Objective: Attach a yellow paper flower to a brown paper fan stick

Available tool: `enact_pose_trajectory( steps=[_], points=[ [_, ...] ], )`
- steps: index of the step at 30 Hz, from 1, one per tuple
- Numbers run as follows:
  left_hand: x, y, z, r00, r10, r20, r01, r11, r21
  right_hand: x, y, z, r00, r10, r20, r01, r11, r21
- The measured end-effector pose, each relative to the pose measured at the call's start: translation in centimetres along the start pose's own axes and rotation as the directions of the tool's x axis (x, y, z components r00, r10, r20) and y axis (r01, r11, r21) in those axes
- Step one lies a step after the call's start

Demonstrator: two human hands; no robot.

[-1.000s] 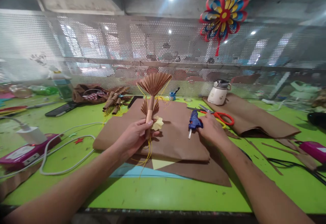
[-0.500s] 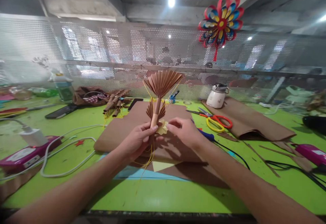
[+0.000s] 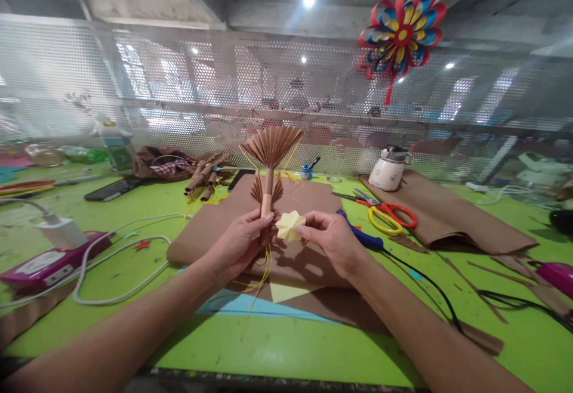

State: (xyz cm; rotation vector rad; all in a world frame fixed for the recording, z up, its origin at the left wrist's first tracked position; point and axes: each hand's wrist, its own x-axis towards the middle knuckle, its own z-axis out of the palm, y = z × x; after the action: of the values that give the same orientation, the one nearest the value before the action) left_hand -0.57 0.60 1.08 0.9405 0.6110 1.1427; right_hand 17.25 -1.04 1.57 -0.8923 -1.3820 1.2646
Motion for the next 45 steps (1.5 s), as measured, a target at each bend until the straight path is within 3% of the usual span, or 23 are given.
enact_pose_trajectory(
  steps=[5, 12, 24, 32, 37, 45],
  points=[
    [-0.1, -0.9, 0.4, 0.998, -0.054, 0.040, 0.050, 0.994, 0.094, -0.1, -0.6, 1.1, 0.995, -0.093, 0.024, 0.093, 0.996, 0.009],
    [-0.4, -1.4, 0.9, 0.987, -0.050, 0.154, 0.026, 0.988, 0.155, 0.8, -0.4, 1.3, 0.984, -0.118, -0.131, 0.114, 0.993, -0.037],
    [-0.8, -2.0, 0.7, 0.984, -0.043, 0.173, 0.001, 0.972, 0.234, 0.7, -0.5, 1.4, 0.970, -0.132, -0.203, 0.101, 0.983, -0.154],
    [-0.9, -1.4, 1.2, 0.986, -0.082, 0.145, 0.052, 0.977, 0.205, 0.5, -0.4, 1.7, 0.950, -0.160, -0.267, 0.103, 0.971, -0.214],
    [-1.1, -1.1, 1.5, 0.978, -0.095, 0.186, 0.071, 0.989, 0.130, 0.5, -0.2, 1.7, 0.952, -0.138, -0.273, 0.078, 0.972, -0.221],
    [-1.1, -1.4, 1.3, 0.985, -0.098, 0.143, 0.058, 0.965, 0.256, 0.4, 0.2, 1.7, 0.948, -0.147, -0.283, 0.060, 0.954, -0.294]
  ],
)
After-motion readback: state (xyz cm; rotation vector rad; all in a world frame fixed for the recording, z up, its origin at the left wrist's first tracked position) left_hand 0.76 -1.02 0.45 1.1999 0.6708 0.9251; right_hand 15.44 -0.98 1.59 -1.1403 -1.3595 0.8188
